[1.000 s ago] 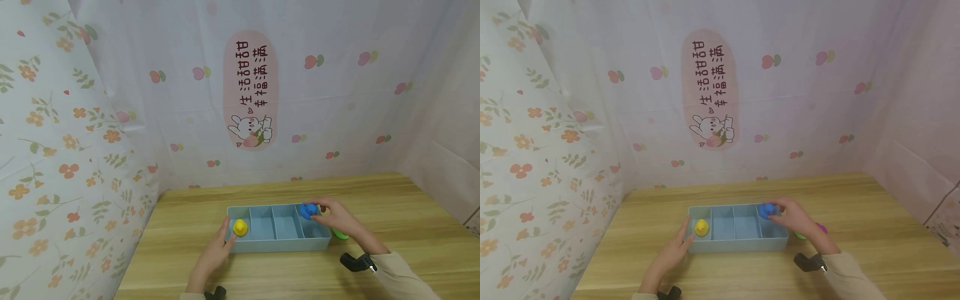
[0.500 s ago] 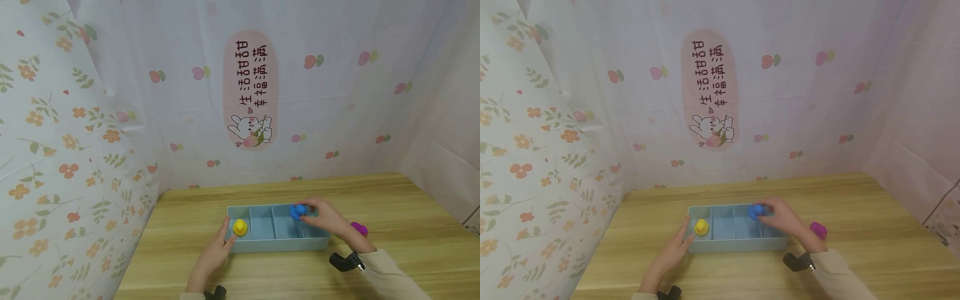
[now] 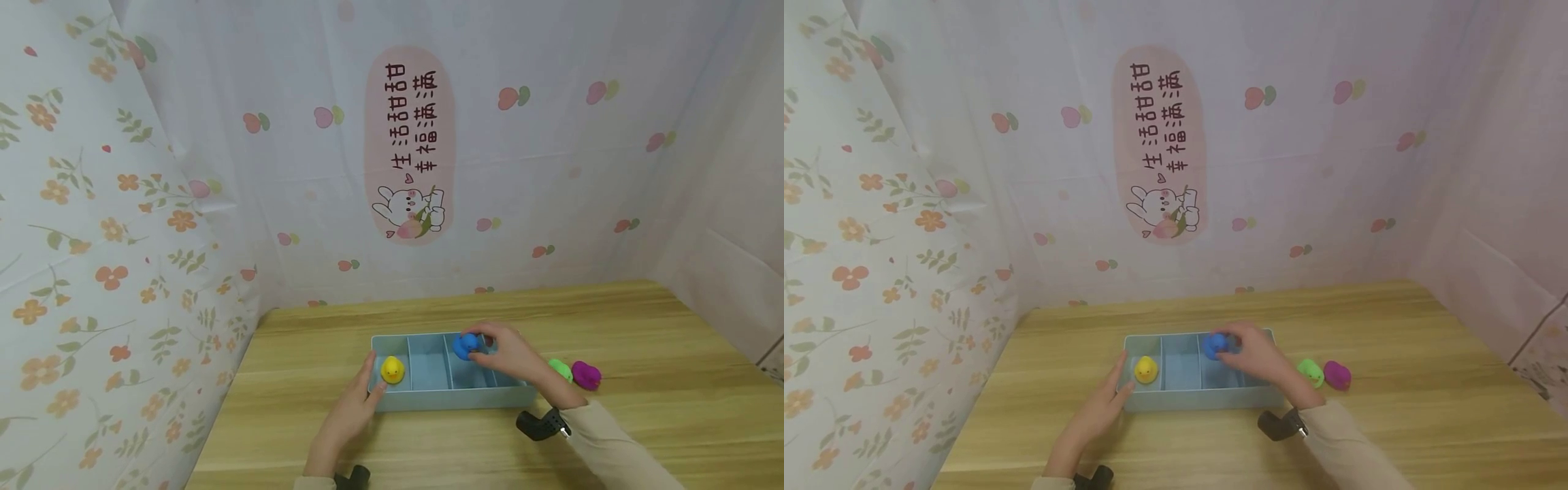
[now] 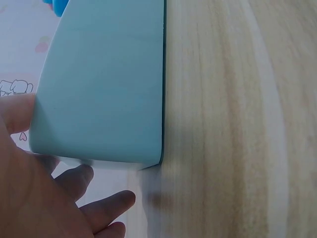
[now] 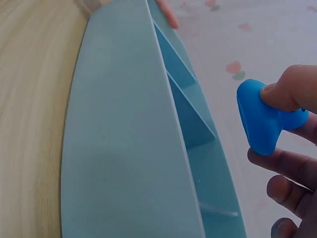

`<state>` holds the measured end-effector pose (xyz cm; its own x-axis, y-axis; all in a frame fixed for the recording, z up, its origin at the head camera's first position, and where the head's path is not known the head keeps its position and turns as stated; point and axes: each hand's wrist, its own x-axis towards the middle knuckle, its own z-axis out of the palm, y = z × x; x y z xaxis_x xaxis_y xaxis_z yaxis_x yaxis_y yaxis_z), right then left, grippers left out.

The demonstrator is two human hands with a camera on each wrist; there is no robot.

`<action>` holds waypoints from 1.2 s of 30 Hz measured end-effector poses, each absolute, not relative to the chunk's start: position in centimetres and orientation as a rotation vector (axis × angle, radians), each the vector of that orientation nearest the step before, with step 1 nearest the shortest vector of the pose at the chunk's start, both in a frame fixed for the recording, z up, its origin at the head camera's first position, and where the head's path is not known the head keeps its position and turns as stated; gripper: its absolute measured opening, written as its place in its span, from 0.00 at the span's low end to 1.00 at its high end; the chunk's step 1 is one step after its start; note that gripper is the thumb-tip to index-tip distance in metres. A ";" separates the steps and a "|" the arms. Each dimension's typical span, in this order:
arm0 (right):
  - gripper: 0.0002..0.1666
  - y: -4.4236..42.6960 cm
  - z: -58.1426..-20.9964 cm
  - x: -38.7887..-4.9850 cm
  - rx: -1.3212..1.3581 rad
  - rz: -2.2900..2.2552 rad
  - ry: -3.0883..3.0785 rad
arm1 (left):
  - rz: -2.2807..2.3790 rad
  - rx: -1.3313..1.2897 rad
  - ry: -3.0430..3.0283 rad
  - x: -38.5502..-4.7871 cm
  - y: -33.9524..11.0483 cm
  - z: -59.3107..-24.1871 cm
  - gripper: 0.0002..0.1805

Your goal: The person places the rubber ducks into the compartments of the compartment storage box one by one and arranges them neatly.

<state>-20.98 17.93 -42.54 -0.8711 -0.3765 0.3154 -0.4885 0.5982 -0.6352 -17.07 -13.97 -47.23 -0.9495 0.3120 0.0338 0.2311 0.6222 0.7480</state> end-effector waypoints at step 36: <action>0.17 11.0 -43.5 -21.6 0.763 0.663 -2.881 | 1.253 0.469 2.718 -17.3 -14.1 -47.6 0.36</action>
<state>-21.62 11.04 -43.55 -0.8715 -0.4517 0.1911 -0.4898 0.7811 -0.3872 -17.29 -14.08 -47.58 -0.9459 0.3232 0.0276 0.2309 0.6110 0.7572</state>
